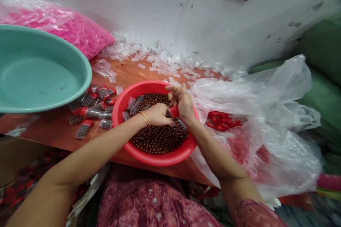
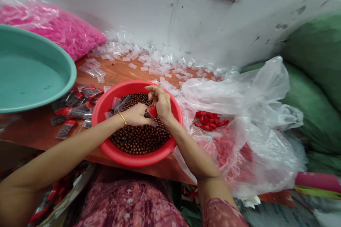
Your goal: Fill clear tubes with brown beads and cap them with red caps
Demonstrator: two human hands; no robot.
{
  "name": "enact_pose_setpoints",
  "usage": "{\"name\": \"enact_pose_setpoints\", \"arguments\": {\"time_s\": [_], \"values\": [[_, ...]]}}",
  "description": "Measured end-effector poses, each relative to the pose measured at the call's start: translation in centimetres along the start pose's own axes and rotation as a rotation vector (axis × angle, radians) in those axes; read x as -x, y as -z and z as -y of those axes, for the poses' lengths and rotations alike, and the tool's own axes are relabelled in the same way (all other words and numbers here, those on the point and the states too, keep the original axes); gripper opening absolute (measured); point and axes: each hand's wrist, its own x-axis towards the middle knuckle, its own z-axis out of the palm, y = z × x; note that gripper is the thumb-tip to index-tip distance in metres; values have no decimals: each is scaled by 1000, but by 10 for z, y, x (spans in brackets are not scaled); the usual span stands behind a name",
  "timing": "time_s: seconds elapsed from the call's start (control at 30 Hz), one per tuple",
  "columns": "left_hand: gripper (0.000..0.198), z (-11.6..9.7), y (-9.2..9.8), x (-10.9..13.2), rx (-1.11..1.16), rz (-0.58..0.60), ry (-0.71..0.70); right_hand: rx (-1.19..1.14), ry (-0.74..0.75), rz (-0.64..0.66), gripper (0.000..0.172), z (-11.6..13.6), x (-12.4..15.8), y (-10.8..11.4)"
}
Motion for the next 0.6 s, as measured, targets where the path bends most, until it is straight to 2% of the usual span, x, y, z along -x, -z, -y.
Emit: {"name": "enact_pose_setpoints", "arguments": {"time_s": [0.1, 0.17, 0.23, 0.33, 0.4, 0.47, 0.53, 0.6], "values": [[22, -1, -1, -1, -116, -83, -9, 29, -57, 133, 69, -3, -2, -5], [18, -2, -2, 1, -183, -89, 7, 92, -53, 210, 67, -4, 0, -5], [19, -3, -1, 4, -241, -75, 7, 164, 8, 275, 64, -4, 2, -5], [23, -1, 1, 8, -328, -71, -23, 264, 177, 332, 61, -3, 5, -6], [23, 1, 4, 9, -402, -80, -25, 331, 251, 329, 59, -2, 6, -9], [20, 1, 5, 8, -470, -77, -9, 337, 259, 302, 59, 1, 6, -12], [16, -3, 5, 6, -489, -65, -9, 260, 227, 249, 61, 6, 7, -11], [18, -13, 6, 6, -431, -97, -33, 155, 221, 158, 64, 11, 9, 2]]}}
